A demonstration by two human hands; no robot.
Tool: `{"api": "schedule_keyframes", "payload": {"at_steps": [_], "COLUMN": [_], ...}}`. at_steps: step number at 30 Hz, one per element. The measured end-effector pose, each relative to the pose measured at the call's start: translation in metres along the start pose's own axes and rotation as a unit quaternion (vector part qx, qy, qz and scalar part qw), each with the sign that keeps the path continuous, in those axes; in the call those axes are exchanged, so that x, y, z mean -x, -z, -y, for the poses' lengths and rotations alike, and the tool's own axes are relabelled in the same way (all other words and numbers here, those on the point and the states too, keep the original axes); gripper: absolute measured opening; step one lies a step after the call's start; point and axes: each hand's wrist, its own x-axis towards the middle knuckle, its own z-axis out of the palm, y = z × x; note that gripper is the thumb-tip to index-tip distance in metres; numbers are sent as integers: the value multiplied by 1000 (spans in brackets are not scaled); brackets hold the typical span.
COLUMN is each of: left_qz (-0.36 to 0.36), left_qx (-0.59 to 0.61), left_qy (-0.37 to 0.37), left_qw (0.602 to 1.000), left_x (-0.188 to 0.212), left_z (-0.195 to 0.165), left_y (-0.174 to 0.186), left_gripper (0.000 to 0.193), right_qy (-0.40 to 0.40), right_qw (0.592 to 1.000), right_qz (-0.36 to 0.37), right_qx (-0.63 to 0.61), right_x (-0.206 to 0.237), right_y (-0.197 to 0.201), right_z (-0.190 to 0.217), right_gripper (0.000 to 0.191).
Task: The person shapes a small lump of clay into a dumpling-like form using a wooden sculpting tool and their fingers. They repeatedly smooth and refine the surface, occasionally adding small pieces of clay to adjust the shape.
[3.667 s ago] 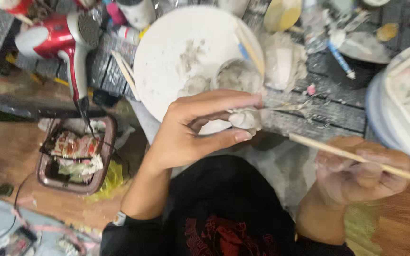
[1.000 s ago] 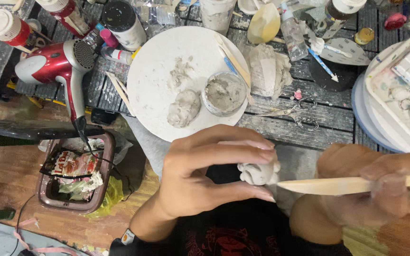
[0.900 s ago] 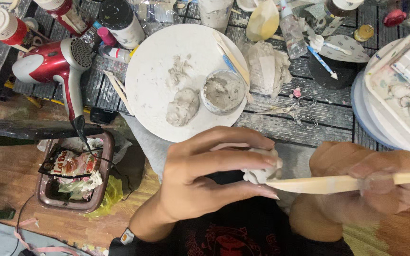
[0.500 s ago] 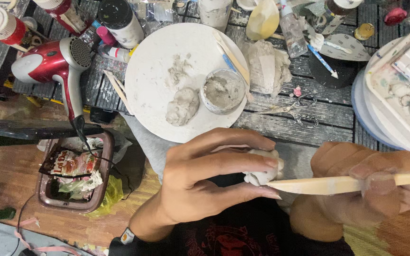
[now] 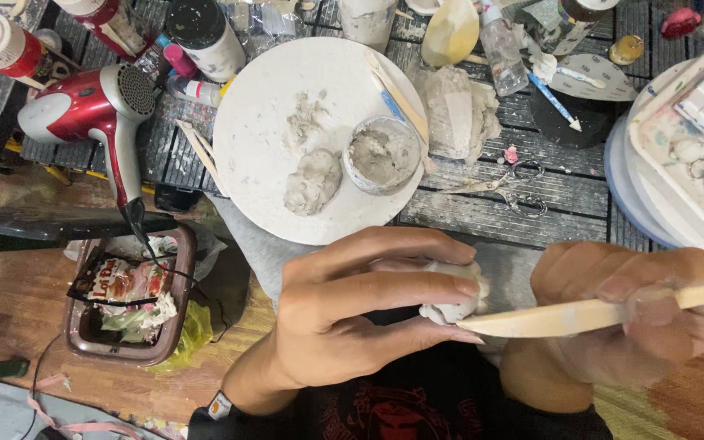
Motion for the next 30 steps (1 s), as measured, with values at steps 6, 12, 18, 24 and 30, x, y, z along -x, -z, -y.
{"api": "schedule_keyframes", "payload": {"at_steps": [6,12,18,24,30], "left_qz": [20,40,64,36,23], "left_qx": [-18,16,23,114,178], "left_qy": [-10,-3,3,72,202], "left_qw": [1000,999,998,990,963], "left_x": [-1,-3,-2,0,3], "left_z": [-1,-1,-4,0,7], "left_y": [2,4,6,6,14], "left_gripper": [36,31,33,42,45], "right_qy": [-16,224,-43,-5,-51], "right_qw": [1000,949,990,990,992], "right_qz": [10,134,101,69,115], "right_qx": [-14,178,85,121,16], "right_x": [5,-29,-28,-35,-27], "right_y": [4,-10,-23,-1,45], "right_z": [3,-5,23,13,-1], "right_gripper": [19,7,14,31,30]}}
